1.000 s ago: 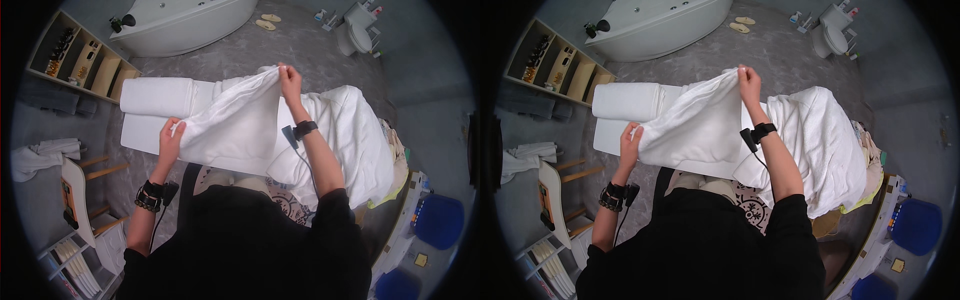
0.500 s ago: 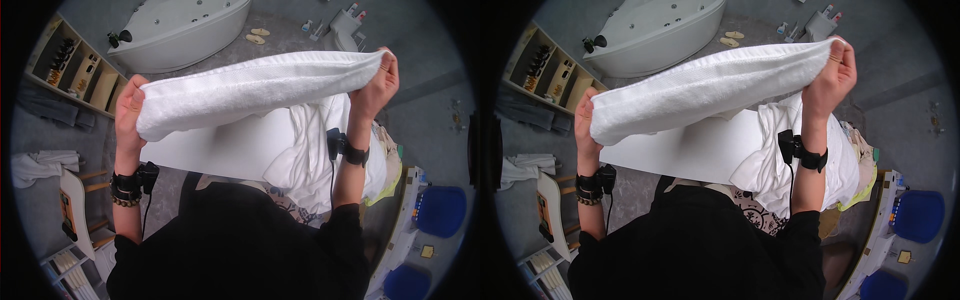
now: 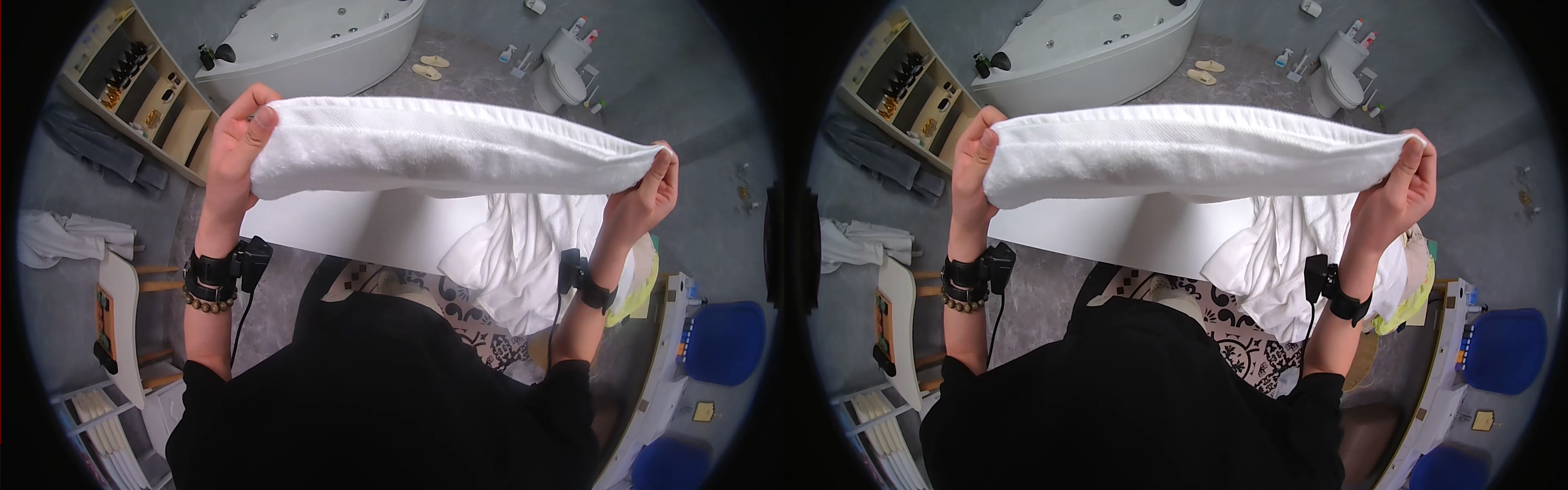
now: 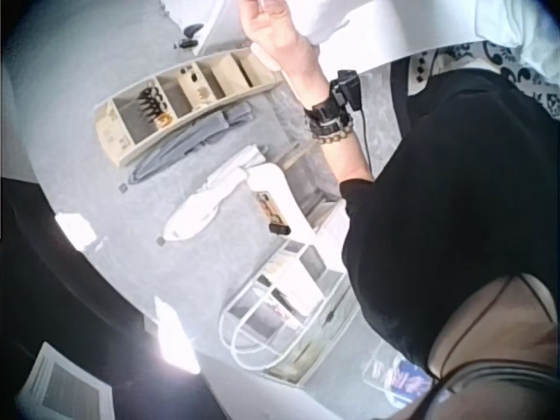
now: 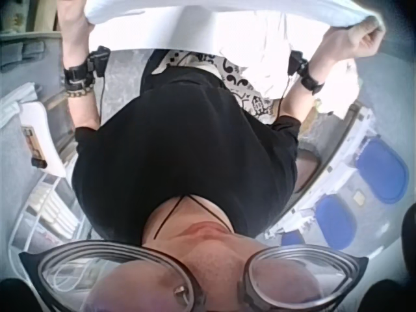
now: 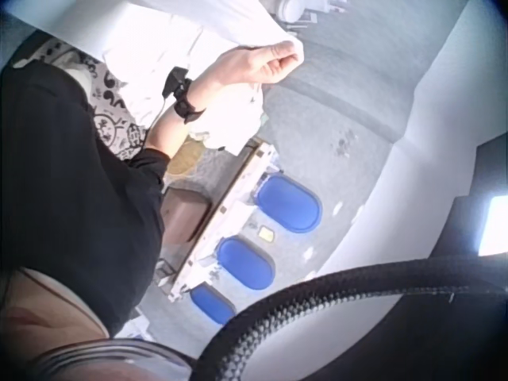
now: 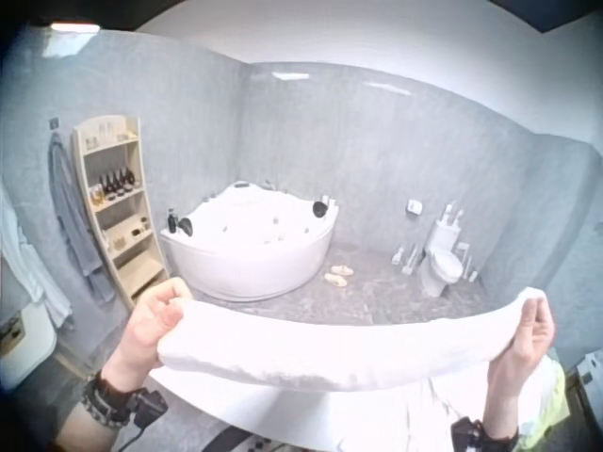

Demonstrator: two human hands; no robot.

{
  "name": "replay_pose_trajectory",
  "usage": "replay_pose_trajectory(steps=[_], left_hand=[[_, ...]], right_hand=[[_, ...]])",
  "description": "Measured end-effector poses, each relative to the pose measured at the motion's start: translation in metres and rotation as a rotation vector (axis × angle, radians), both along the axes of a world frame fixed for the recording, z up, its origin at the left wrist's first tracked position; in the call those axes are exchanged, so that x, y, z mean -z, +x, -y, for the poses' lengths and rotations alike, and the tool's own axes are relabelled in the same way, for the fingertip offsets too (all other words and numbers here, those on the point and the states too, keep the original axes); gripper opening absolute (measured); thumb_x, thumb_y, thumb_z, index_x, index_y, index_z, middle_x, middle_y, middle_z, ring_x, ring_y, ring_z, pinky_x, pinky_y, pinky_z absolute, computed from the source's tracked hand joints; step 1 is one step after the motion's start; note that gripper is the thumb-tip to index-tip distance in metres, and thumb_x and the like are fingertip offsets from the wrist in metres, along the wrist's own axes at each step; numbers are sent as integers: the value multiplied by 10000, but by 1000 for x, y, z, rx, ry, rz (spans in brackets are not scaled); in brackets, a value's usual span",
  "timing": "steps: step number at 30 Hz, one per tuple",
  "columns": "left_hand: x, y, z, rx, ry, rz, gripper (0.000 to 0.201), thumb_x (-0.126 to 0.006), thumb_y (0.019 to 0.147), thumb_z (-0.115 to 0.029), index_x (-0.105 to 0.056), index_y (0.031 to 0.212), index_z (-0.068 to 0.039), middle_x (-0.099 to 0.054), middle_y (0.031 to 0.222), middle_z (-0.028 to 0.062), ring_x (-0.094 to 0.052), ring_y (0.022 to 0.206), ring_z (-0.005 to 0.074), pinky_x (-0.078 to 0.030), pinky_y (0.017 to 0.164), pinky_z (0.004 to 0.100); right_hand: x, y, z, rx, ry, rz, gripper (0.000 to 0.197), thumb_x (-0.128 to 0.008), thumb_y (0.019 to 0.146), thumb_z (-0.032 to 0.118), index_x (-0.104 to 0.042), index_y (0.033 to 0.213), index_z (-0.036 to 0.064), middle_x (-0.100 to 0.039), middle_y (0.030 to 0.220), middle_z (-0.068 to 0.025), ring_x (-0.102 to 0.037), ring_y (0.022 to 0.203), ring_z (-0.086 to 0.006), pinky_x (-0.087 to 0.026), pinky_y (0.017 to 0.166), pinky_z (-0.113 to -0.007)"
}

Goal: Fold white bath towels neatly on a massage table or counter in a bathroom.

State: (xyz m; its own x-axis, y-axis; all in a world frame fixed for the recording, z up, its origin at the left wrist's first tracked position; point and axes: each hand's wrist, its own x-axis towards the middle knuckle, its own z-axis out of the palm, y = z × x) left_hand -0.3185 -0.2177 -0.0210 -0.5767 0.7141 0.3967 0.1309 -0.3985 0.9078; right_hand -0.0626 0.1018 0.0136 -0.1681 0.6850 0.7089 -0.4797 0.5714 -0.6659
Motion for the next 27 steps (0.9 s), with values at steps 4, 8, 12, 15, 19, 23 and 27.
replay_pose_trajectory(steps=[4, 8, 12, 15, 19, 23, 27], left_hand=[[13, 29, 42, 75, -60, 21, 279, -613, 937, -302, -520, 944, -40, -590, 792, 3, -536, 682, 31, -401, 589, 169], [23, 61, 107, 196, -277, -13, 257, -640, 911, -284, -535, 920, -49, -569, 786, -14, -506, 713, 27, -388, 626, 178], [45, 85, 160, 323, -405, 58, 231, -646, 900, -256, -548, 892, -47, -528, 778, -38, -459, 737, 35, -374, 672, 198], [64, 101, 195, 361, -428, 59, 222, -642, 897, -245, -551, 888, -44, -532, 799, -34, -464, 753, 40, -374, 681, 201], [50, 115, 223, 512, -488, 88, 197, -671, 847, -195, -563, 880, -35, -549, 827, -17, -481, 787, 62, -386, 705, 221], [35, 117, 239, 833, -488, -5, 211, -704, 794, -168, -597, 879, -7, -603, 802, 58, -561, 737, 130, -420, 682, 251], [43, 128, 230, 1323, -46, 218, 229, -737, 804, -124, -592, 863, 43, -616, 799, 101, -581, 716, 162, -437, 671, 271]], right_hand=[[19, 44, 56, 39, -17, 84, 199, -502, 1010, 178, -546, 917, 7, -503, 810, 16, -426, 674, -31, -360, 609, -179], [46, 96, 121, 123, 9, 285, 210, -461, 1018, 164, -520, 895, 4, -497, 835, 5, -428, 760, -64, -345, 714, -197], [77, 141, 189, 154, -11, 437, 200, -468, 1013, 157, -520, 894, 5, -494, 835, 8, -416, 752, -59, -339, 705, -189], [85, 166, 234, 151, -56, 536, 186, -487, 1003, 156, -526, 896, 7, -493, 822, 10, -409, 729, -46, -332, 676, -182], [82, 196, 273, 94, -176, 568, 181, -522, 987, 165, -526, 907, 3, -502, 794, -3, -433, 654, -48, -348, 602, -188], [55, 211, 301, -46, -232, 464, 216, -542, 980, 200, -503, 894, 5, -497, 738, -20, -430, 537, -80, -363, 509, -226], [34, 232, 320, -157, -281, 562, 304, -621, 928, 258, -503, 868, -16, -500, 635, -39, -435, 482, -80, -348, 445, -223]])
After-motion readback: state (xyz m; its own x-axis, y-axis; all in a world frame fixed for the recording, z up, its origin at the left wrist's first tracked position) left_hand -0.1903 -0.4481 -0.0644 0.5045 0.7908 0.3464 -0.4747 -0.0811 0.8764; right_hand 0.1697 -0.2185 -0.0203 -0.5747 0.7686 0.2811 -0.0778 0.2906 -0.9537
